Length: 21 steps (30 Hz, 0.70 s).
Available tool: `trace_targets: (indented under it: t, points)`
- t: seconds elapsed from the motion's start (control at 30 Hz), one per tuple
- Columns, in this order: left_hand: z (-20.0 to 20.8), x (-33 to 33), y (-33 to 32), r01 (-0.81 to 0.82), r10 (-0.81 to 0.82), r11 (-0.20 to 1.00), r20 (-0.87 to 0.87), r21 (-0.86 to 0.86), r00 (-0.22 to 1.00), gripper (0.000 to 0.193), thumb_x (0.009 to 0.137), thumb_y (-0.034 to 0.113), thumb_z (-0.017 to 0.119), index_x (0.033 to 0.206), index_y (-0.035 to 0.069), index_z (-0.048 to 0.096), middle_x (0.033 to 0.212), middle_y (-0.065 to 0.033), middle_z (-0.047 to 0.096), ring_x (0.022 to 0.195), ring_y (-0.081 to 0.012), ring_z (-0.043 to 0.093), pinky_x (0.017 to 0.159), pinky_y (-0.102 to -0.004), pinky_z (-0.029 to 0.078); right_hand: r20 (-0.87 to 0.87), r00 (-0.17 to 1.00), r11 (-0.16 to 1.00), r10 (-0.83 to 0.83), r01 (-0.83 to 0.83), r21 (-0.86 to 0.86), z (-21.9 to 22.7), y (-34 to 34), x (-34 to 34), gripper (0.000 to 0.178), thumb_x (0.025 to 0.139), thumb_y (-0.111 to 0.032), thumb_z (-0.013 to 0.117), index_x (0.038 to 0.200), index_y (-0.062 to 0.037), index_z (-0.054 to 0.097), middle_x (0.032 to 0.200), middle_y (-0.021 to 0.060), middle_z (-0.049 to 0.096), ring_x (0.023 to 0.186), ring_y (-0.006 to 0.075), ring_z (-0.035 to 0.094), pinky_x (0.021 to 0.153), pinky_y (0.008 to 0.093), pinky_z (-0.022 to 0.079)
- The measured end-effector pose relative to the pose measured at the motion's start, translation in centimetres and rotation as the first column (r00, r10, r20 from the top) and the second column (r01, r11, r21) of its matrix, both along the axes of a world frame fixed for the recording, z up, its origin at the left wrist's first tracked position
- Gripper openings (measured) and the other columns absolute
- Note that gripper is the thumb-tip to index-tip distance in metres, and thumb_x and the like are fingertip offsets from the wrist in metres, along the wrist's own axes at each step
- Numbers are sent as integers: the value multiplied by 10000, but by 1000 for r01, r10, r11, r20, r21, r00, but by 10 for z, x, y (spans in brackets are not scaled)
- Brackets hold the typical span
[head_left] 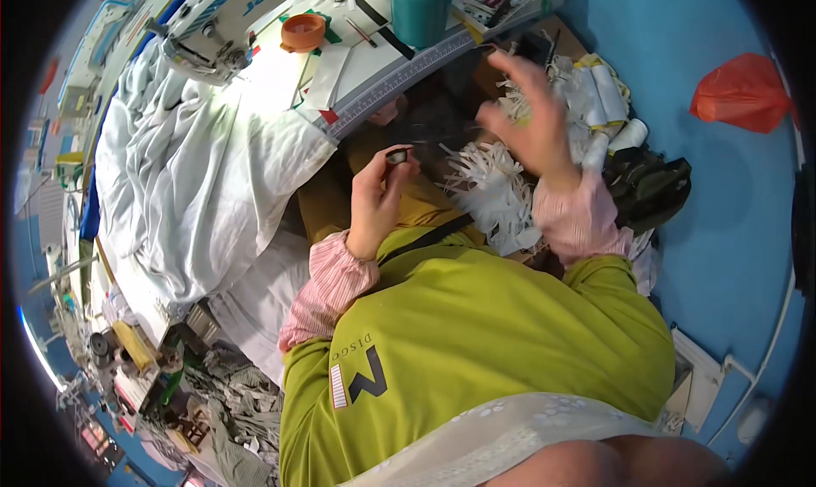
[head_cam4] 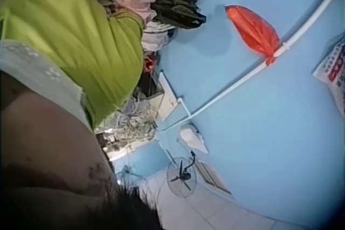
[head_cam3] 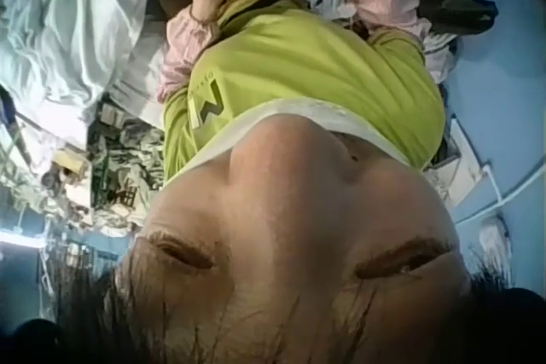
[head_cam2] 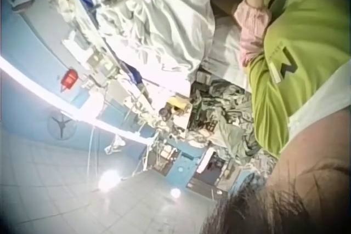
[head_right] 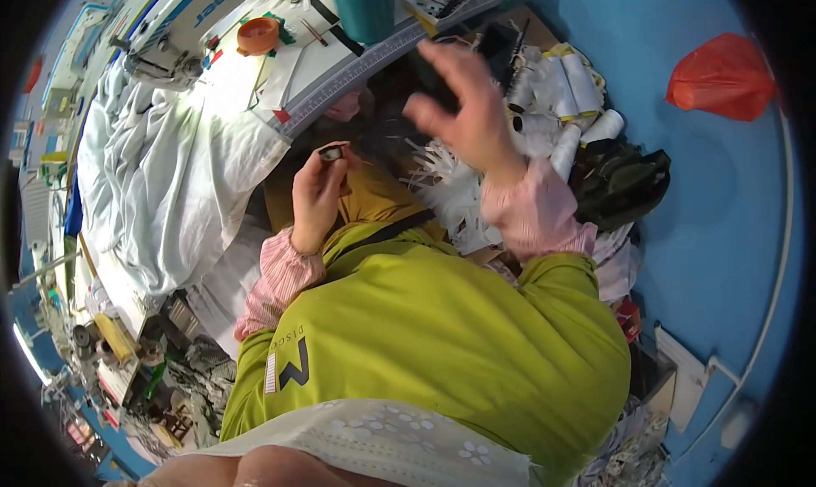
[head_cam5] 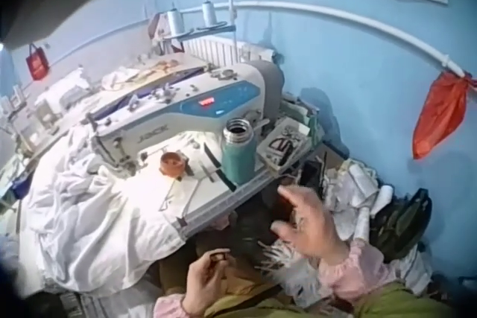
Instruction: Sewing and assembling white pillowcases using an industrial sewing machine in a factory setting.
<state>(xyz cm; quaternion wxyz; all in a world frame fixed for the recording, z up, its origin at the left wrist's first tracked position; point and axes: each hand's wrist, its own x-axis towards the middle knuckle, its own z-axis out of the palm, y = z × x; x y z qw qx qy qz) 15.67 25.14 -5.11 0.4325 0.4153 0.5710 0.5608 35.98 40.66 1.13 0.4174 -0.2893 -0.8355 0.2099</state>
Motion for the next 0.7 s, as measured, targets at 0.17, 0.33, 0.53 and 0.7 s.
trace_targets:
  t: [0.17,0.33,0.53,0.7]
  points:
    - [10,-9,3,-31,31,998,1,60,1000,179,1035,106,487,1126,-19,575,769,-25,553,671,-94,483,622,-244,419,217,873,900,-436,427,91,-40,160,15,261,887,-288,704,1049,-85,720,913,134,730,836,313,703,750,383,542]
    - [2,-23,2,-31,32,999,-23,37,999,149,1025,100,508,1063,-18,589,737,-22,559,662,-88,486,612,-237,412,450,686,813,-572,548,197,-61,231,-42,117,944,-137,594,969,-34,644,897,138,698,869,330,677,735,453,509]
    - [1,-34,6,-33,36,998,-50,60,998,121,998,85,550,996,-20,611,698,-34,557,631,-89,492,590,-244,415,656,532,736,-535,675,54,-91,293,-33,193,910,-166,623,1061,-63,686,1066,137,718,1014,344,677,831,433,530]
    - [-14,-44,-6,-83,90,994,-101,76,991,114,987,76,563,1005,-25,612,678,-46,558,617,-101,505,581,-251,421,592,735,905,-330,424,-22,-32,233,-44,241,854,-126,670,1082,-49,661,1079,158,704,1040,338,663,845,431,520]
